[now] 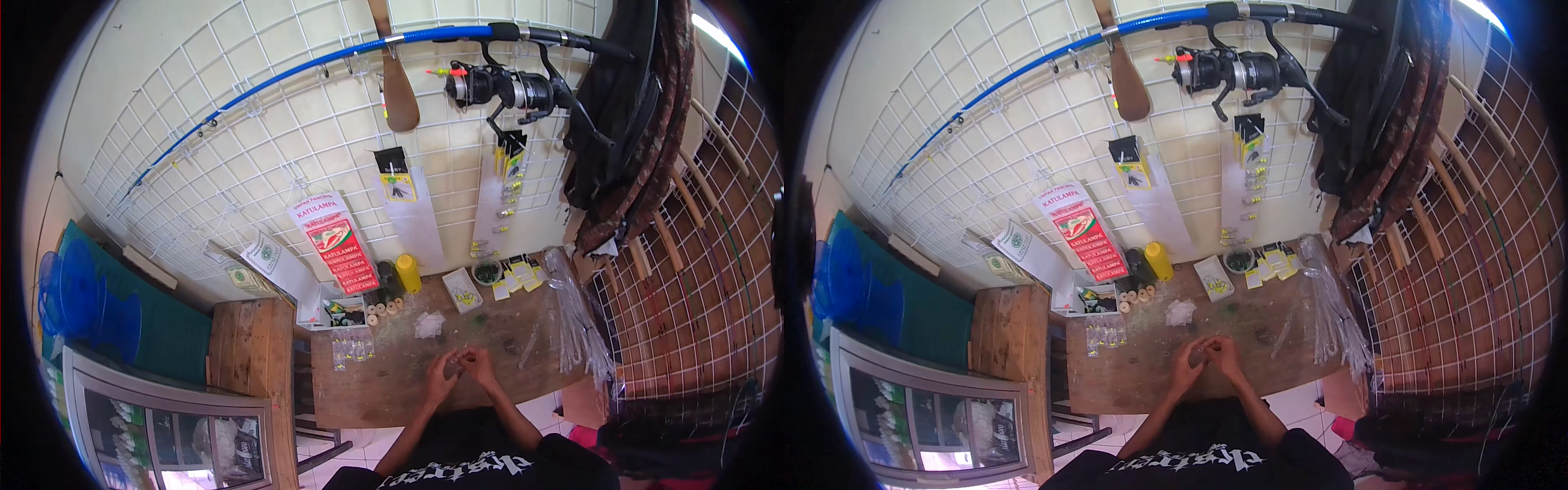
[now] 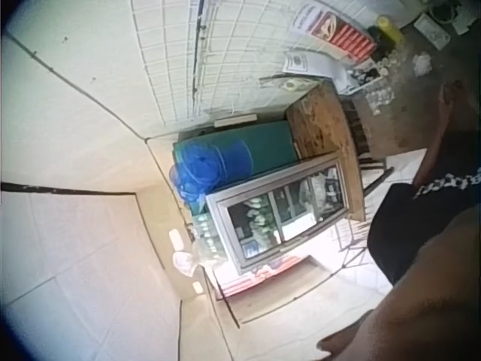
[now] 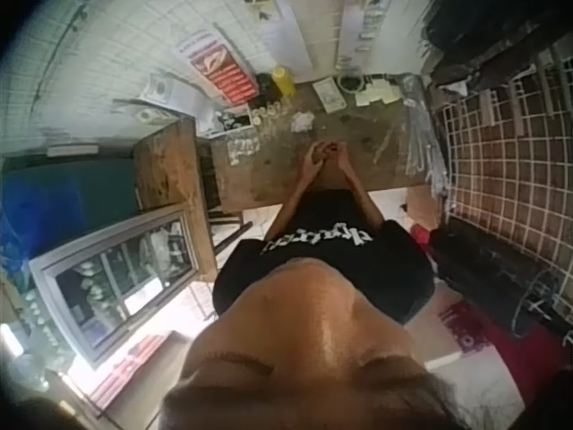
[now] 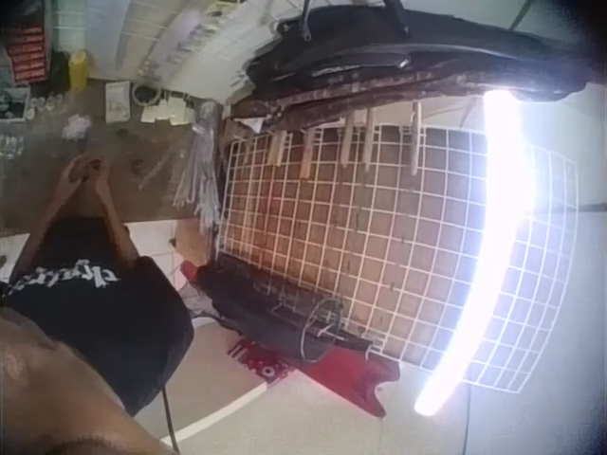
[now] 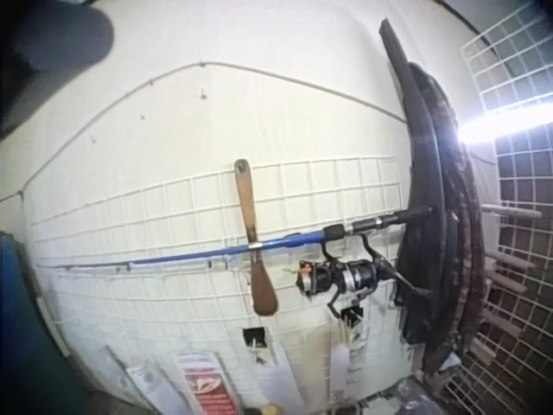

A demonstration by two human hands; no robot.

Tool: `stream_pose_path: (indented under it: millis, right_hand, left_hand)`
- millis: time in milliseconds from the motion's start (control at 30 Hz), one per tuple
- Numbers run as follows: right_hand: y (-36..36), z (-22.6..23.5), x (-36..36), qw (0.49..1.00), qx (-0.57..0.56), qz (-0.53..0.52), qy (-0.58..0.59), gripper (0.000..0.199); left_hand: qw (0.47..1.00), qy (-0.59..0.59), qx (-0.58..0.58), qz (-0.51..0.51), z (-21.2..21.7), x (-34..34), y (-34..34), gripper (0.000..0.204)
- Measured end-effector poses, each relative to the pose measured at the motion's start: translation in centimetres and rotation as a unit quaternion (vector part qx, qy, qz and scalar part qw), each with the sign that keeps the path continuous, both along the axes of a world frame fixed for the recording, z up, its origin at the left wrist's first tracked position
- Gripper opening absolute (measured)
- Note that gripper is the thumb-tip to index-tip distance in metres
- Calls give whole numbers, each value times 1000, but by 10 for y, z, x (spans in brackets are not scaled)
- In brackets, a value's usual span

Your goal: Assemble small fishing floats and tackle components into a rig.

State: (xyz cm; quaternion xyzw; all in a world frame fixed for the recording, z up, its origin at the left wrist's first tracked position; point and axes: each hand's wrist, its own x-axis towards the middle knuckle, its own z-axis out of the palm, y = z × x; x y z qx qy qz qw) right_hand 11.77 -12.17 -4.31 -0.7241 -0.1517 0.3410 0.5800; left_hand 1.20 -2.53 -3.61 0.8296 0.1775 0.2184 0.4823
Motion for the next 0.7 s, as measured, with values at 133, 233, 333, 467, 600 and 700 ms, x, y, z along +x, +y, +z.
stream_pose_path:
  millis: [133, 233, 333, 467, 600, 700]
  right_hand:
    - [3, -10, -17, 998, 22, -46, -47, 10]
    - [10, -19, -30, 993, 54, -86, -64, 11]
    - [13, -22, -41, 990, 65, -97, -84, 11]
    - [16, -25, -45, 990, 89, -78, -75, 13]
    - [15, -5, -46, 995, 81, -57, 31, 16]
    - [10, -1, -44, 994, 77, -52, 60, 19]
  left_hand:
    - [999, 25, -18, 43, 8, -5, 1, 58]
    - [998, 38, 11, 39, 3, -8, 8, 57]
    - [996, 32, 56, 65, -6, -16, 11, 61]
    - [996, 23, 78, 41, -12, -23, 23, 58]
    - [999, 15, 34, -11, -2, -27, 34, 60]
    - [997, -7, 44, -64, 4, -27, 43, 60]
